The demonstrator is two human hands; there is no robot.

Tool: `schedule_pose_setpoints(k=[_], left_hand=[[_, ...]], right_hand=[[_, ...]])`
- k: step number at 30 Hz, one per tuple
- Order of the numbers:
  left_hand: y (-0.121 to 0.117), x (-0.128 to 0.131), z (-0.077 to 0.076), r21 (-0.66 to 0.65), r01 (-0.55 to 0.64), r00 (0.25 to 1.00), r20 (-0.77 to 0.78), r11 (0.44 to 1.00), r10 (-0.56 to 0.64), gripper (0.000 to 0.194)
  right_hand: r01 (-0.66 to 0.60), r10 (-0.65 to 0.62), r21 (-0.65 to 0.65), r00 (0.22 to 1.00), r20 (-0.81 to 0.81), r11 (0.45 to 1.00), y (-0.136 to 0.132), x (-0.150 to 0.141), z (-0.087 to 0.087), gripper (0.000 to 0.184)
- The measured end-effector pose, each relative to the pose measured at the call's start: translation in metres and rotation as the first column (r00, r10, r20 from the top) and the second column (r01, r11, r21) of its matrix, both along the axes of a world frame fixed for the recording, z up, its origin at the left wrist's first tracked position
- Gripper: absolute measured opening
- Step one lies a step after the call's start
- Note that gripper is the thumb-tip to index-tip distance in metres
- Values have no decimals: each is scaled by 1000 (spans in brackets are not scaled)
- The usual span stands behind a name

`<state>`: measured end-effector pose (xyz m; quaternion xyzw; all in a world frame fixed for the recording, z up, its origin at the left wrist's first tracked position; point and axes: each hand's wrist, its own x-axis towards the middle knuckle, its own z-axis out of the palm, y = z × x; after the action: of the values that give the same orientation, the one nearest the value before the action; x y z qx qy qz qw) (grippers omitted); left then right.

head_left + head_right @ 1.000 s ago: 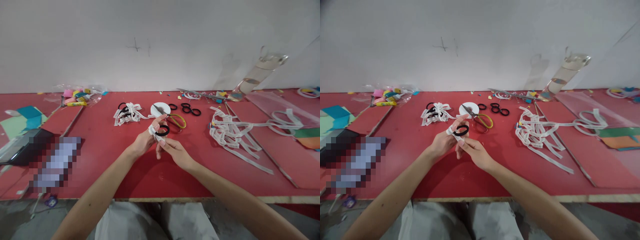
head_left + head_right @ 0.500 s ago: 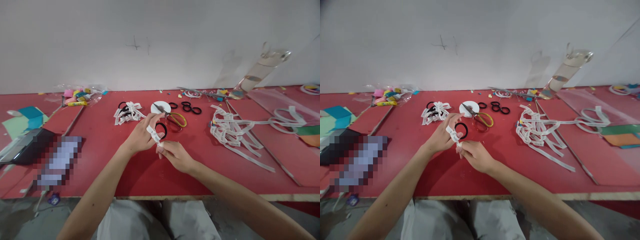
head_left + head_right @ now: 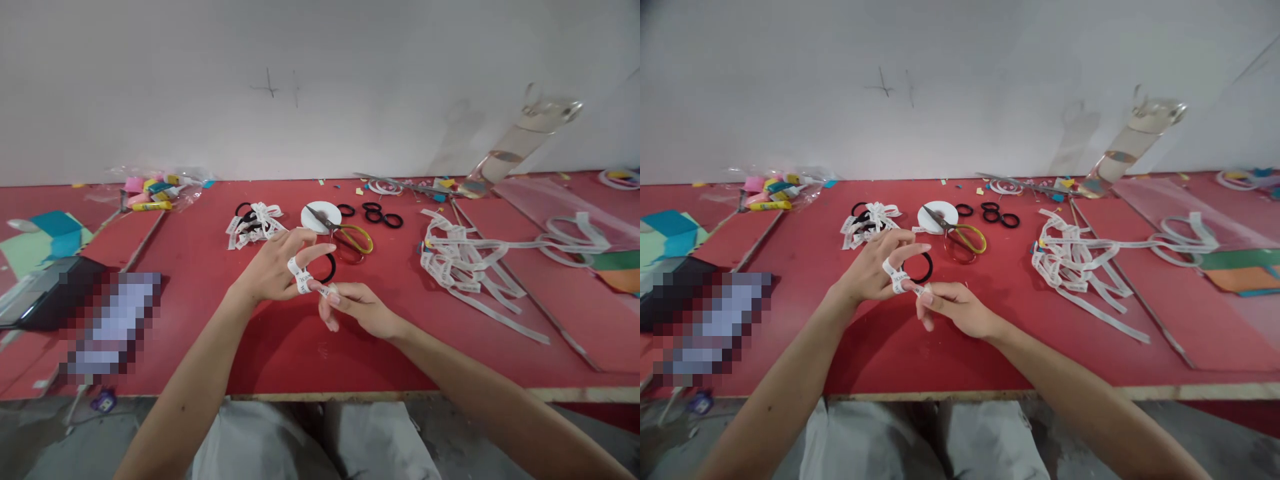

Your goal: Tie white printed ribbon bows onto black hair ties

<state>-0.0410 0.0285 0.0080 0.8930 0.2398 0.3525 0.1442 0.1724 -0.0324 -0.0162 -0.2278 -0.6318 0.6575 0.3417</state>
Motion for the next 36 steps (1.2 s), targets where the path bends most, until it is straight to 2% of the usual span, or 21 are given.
schedule_pose_setpoints(k=[2,6,8,10,13,15,17,18,20,21,23,26,29,32,36], left_hand=[[-4,3,5,-12,11,1000,-21,1000,-12,47],[-16,14,12,-98,72,997,40,993,-68,52],[-23,21,11,-185,133,988,107,974,-114,57],[-28,27,8,-326,173,969,227,929,-101,57],[-32,38,2,-570,195,906,416,798,76,51],[-33,46,1,-663,224,814,530,714,237,48],[-34,54,3,-744,314,714,594,590,371,44],[-35,58,6,-773,361,676,602,522,425,42],[-38,61,13,-792,441,616,609,422,500,43],[-39,62,17,-793,473,587,608,383,534,43],[-42,61,22,-787,514,546,606,340,578,44],[-42,58,26,-769,546,496,616,331,612,44],[-38,55,24,-753,550,485,640,362,595,45],[-35,53,21,-757,496,541,653,425,530,45],[-31,50,15,-768,377,639,620,518,455,45]], right_hand=[[-22,19,-55,999,-49,998,5,4,-2,36],[53,-63,-94,992,-106,994,16,13,-7,36],[83,-91,-82,991,-101,993,19,16,-9,36],[91,-96,-53,992,-82,994,18,15,-8,36],[128,-128,37,992,-13,991,12,8,-4,37],[194,-209,164,975,78,967,6,2,1,39],[254,-311,308,938,153,917,0,-4,4,41],[271,-352,365,919,176,891,-2,-7,5,41],[271,-394,453,897,202,849,-6,-11,5,41],[262,-404,489,890,212,832,-6,-13,4,41],[236,-421,554,877,233,798,-7,-16,3,41],[210,-459,643,854,247,736,-7,-18,2,40],[176,-486,721,838,247,670,-8,-19,5,38],[158,-518,772,819,245,615,-10,-18,6,37],[155,-538,790,806,246,593,-9,-18,3,36]])
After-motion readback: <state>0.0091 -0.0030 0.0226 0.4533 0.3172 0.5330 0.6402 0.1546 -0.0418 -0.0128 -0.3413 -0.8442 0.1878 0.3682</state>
